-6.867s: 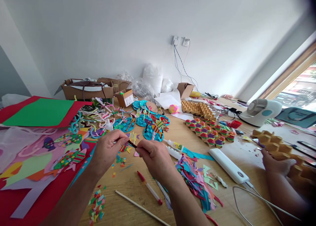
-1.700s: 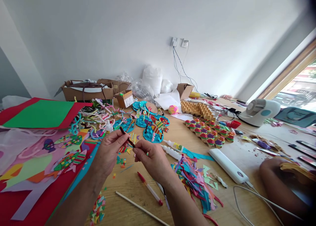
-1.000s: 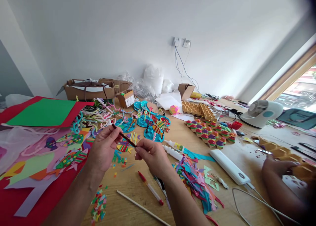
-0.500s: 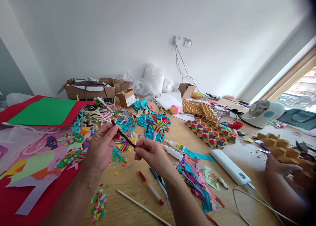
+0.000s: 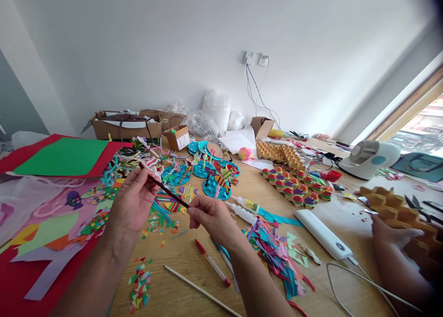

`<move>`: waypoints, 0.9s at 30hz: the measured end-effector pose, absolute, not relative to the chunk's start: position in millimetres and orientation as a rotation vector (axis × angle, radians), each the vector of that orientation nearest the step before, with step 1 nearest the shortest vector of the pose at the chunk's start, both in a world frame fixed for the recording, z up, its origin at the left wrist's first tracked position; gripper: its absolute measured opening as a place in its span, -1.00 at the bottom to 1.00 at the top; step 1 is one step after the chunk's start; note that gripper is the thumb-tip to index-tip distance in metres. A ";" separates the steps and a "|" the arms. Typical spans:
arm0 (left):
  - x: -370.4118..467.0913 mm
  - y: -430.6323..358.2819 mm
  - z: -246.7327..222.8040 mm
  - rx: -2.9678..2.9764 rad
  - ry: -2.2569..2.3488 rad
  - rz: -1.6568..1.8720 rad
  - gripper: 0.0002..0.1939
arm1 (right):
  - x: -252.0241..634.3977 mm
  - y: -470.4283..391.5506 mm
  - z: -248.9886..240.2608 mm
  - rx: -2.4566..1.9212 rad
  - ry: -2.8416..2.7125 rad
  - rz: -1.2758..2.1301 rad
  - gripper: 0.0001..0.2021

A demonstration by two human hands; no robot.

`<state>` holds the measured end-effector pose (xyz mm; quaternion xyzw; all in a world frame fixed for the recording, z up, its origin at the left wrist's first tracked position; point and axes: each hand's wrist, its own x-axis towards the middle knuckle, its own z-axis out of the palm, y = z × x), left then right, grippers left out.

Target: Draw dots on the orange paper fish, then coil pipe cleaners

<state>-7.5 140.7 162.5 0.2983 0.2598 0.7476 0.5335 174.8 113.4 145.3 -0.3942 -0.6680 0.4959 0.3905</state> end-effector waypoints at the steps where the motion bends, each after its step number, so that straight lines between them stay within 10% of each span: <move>1: -9.3 141.7 162.6 0.708 0.611 1.794 -0.92 | 175.4 113.7 145.9 -1.017 -1.679 1.245 -0.89; 27: -33.8 142.6 178.0 0.667 0.613 1.931 -0.73 | 187.3 125.8 145.8 -1.034 -1.729 1.115 -0.83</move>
